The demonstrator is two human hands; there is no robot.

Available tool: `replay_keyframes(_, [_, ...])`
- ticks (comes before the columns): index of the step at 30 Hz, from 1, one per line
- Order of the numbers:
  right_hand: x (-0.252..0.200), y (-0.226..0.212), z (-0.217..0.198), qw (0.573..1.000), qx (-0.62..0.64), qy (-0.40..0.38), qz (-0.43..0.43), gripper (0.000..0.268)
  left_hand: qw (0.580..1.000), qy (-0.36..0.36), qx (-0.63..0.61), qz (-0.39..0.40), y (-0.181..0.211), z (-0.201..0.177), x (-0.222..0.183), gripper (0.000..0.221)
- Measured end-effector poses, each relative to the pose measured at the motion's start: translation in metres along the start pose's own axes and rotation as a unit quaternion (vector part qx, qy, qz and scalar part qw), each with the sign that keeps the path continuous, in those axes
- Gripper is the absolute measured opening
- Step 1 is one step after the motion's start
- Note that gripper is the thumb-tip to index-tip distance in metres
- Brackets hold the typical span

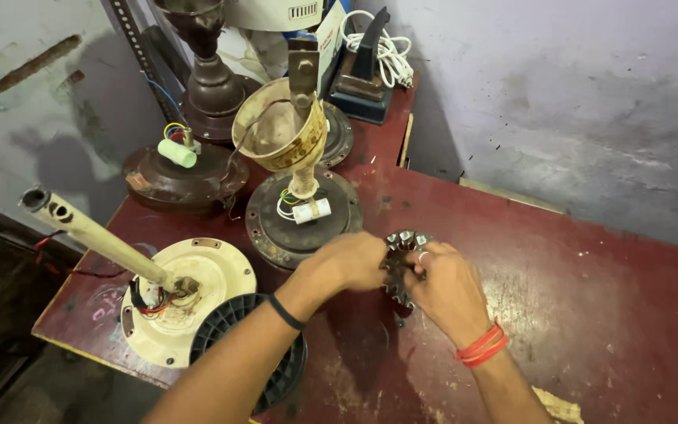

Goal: The person repeatedly picks up small white rectangular pieces and places them into slots on a circular metal rotor component on a workbench. The person handles the rotor and pieces by hand, rotating the rotor as needed to access different slots.

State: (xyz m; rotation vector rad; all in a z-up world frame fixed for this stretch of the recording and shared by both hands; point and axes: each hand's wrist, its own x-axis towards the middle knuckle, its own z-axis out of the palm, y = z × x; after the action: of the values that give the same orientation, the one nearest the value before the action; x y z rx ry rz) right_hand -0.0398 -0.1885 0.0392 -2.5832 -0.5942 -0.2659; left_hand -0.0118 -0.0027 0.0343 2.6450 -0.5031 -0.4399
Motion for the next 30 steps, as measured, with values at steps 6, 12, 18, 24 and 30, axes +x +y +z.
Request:
replay_keyframes(6, [0.003, 0.008, 0.001, 0.992, 0.106, 0.011, 0.074, 0.014, 0.942, -0.191, -0.27, 0.06, -0.026, 0.008, 0.008, 0.032])
replay_keyframes(12, [0.001, 0.013, 0.003, 0.986, 0.123, 0.044, 0.105, 0.014, 0.9, -0.234, -0.365, 0.049, -0.053, -0.005, 0.004, 0.033])
replay_keyframes(18, [0.0, 0.019, 0.001, 0.975, 0.173, 0.046, 0.13, 0.017, 0.956, 0.06, -0.288, 0.012, -0.035, 0.002, 0.016, 0.029])
replay_keyframes(24, [0.001, 0.018, -0.002, 0.981, 0.15, 0.092, 0.081, 0.044, 0.953, 0.147, -0.264, -0.019, -0.003, 0.005, 0.012, 0.028])
replay_keyframes(30, [0.002, 0.026, -0.009, 0.984, 0.139, 0.107, 0.041, 0.048, 0.957, 0.087, -0.262, -0.087, 0.02, -0.014, 0.01, 0.031])
